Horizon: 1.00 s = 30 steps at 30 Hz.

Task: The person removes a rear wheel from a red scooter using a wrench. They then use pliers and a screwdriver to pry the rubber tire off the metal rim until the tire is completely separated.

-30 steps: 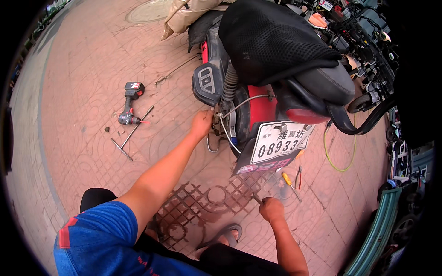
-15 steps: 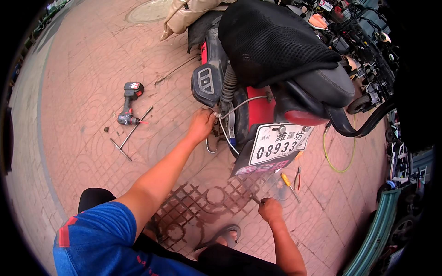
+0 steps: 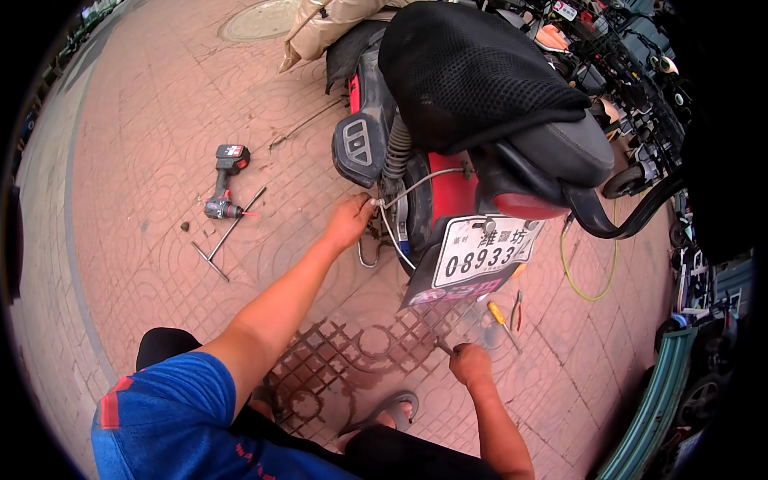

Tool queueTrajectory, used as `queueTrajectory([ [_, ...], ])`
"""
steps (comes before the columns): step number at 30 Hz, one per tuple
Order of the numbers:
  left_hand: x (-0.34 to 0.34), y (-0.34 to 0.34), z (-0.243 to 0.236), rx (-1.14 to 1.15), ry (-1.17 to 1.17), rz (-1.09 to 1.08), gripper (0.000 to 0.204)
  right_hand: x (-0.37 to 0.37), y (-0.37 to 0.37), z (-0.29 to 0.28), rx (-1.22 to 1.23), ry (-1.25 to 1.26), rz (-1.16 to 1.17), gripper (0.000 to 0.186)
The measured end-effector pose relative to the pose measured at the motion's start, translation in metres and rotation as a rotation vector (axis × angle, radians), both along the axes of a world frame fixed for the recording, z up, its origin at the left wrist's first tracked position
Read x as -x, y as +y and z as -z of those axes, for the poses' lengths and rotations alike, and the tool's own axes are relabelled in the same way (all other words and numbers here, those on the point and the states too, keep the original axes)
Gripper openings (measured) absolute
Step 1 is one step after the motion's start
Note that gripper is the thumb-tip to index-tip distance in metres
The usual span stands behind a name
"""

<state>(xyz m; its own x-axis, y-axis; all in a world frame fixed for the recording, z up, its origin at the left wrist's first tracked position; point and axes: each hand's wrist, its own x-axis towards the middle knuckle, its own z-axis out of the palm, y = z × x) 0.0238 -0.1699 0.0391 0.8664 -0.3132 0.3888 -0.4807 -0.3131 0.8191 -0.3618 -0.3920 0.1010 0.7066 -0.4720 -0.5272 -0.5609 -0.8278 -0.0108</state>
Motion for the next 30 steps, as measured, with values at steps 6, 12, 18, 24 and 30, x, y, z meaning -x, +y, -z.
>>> queueTrajectory([
  [6, 0.009, 0.0, -0.005, 0.023, 0.168, -0.068, 0.053, 0.003, 0.0, -0.002, 0.002, -0.044, -0.008, 0.031],
  [12, 0.014, 0.0, -0.006, -0.043, 0.473, -0.236, 0.049, 0.02, -0.031, 0.005, -0.186, -0.17, 0.127, 0.03],
  [18, 0.061, 0.012, 0.007, -0.064, 0.362, -0.288, 0.043, 0.063, -0.136, -0.011, -0.487, -0.621, 0.883, 0.055],
  [24, 0.163, -0.02, -0.044, 0.199, 0.209, 0.049, 0.024, 0.027, -0.126, -0.005, -0.22, -0.521, 0.411, 0.065],
  [30, 0.204, -0.027, -0.082, 0.264, 0.211, 0.169, 0.015, -0.075, -0.04, -0.033, -1.27, -0.752, 0.7, 0.038],
])
